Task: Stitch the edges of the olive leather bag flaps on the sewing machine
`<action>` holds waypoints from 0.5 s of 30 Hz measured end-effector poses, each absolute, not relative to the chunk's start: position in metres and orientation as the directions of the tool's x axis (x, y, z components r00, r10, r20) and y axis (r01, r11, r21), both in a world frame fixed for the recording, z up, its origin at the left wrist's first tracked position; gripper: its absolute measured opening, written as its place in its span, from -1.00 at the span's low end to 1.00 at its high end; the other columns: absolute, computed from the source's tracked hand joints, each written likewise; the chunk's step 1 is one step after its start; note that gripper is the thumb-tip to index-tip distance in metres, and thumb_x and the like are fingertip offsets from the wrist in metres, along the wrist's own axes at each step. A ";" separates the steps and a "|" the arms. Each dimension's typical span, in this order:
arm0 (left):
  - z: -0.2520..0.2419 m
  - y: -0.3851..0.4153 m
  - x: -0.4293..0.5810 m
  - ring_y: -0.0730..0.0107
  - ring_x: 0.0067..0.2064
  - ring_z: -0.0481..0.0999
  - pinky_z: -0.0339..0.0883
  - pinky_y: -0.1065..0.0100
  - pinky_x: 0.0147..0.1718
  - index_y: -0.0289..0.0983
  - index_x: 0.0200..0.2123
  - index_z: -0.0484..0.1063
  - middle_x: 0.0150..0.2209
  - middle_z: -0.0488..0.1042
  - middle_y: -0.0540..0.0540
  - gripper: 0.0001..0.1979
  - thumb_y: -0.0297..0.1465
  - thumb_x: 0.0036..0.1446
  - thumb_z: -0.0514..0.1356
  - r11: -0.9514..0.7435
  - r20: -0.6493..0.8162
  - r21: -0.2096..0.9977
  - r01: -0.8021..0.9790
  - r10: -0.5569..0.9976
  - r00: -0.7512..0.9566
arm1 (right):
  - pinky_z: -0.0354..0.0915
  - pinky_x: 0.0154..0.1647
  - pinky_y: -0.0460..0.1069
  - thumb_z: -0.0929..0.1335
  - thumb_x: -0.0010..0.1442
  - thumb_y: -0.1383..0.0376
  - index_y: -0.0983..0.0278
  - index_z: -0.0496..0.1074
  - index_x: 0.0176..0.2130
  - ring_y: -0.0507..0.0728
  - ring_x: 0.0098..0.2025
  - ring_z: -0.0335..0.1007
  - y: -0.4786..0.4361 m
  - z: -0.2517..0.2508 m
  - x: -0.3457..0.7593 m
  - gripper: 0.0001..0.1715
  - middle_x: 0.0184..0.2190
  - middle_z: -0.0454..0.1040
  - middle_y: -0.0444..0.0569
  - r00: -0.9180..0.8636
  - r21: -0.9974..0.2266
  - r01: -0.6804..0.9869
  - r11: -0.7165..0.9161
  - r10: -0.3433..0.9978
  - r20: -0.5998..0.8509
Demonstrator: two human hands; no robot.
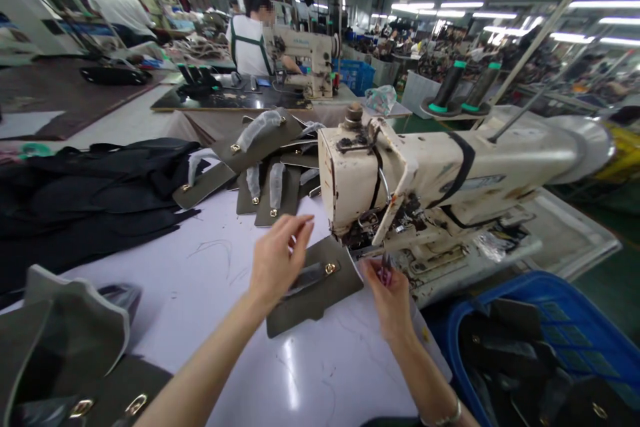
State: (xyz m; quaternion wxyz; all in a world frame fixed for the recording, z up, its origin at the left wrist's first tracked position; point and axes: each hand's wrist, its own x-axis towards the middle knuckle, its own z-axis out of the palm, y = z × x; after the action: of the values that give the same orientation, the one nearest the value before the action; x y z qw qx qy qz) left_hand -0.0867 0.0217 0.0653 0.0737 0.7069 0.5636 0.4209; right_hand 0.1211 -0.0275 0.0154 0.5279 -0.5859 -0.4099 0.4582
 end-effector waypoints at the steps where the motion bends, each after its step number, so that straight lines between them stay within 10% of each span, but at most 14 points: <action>1: 0.057 -0.004 -0.074 0.37 -0.34 0.50 0.34 0.35 -0.31 -0.22 -0.10 0.53 -0.25 0.54 -0.09 -0.81 -0.34 0.36 0.13 -0.418 0.493 0.633 0.651 0.866 0.076 | 0.18 -0.32 -0.07 0.45 0.17 -0.05 0.35 0.59 -0.26 0.05 -0.38 0.28 -0.025 0.008 0.127 -0.51 -0.41 0.49 -0.04 0.270 -0.992 0.078 -0.100 0.960 -0.076; 5: 0.012 -0.074 -0.023 0.36 -0.34 0.45 0.29 0.35 -0.33 -0.23 -0.18 0.54 -0.36 0.48 -0.10 -0.77 -0.34 0.39 0.08 -0.449 0.268 0.815 0.367 0.853 0.447 | 0.12 -0.38 -0.07 0.33 0.28 -0.07 0.33 0.53 -0.39 0.04 -0.42 0.24 -0.018 -0.007 0.138 -0.45 -0.51 0.40 -0.09 0.144 -0.967 0.236 -0.094 0.988 -0.061; 10: -0.053 -0.078 0.017 0.38 -0.48 0.37 0.24 0.36 -0.49 -0.34 -0.18 0.48 -0.47 0.41 -0.06 -0.49 0.01 0.34 0.03 0.169 -0.127 0.972 -0.162 0.962 0.242 | 0.00 -0.46 -0.09 0.40 0.21 -0.05 0.33 0.42 -0.48 -0.03 -0.48 0.07 -0.017 -0.005 0.136 -0.48 -0.56 0.23 -0.17 0.022 -0.983 0.072 -0.167 0.986 -0.166; 15: -0.073 -0.064 0.022 0.36 -0.48 0.33 0.24 0.30 -0.42 -0.31 -0.50 0.41 -0.55 0.37 -0.09 -0.32 0.17 0.28 -0.05 0.130 -0.143 0.956 -0.263 0.989 -0.029 | 0.05 -0.46 -0.11 0.49 0.09 0.00 0.35 0.51 -0.44 -0.04 -0.49 0.07 -0.016 0.007 0.139 -0.55 -0.60 0.21 -0.20 -0.088 -0.959 -0.134 -0.252 0.966 -0.242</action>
State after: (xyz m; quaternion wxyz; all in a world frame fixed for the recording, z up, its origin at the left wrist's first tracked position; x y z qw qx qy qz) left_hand 0.0221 -0.0641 -0.0727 0.5827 0.3820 0.4751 0.5375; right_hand 0.1386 -0.0160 0.0068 0.4503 -0.5030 -0.4139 0.6106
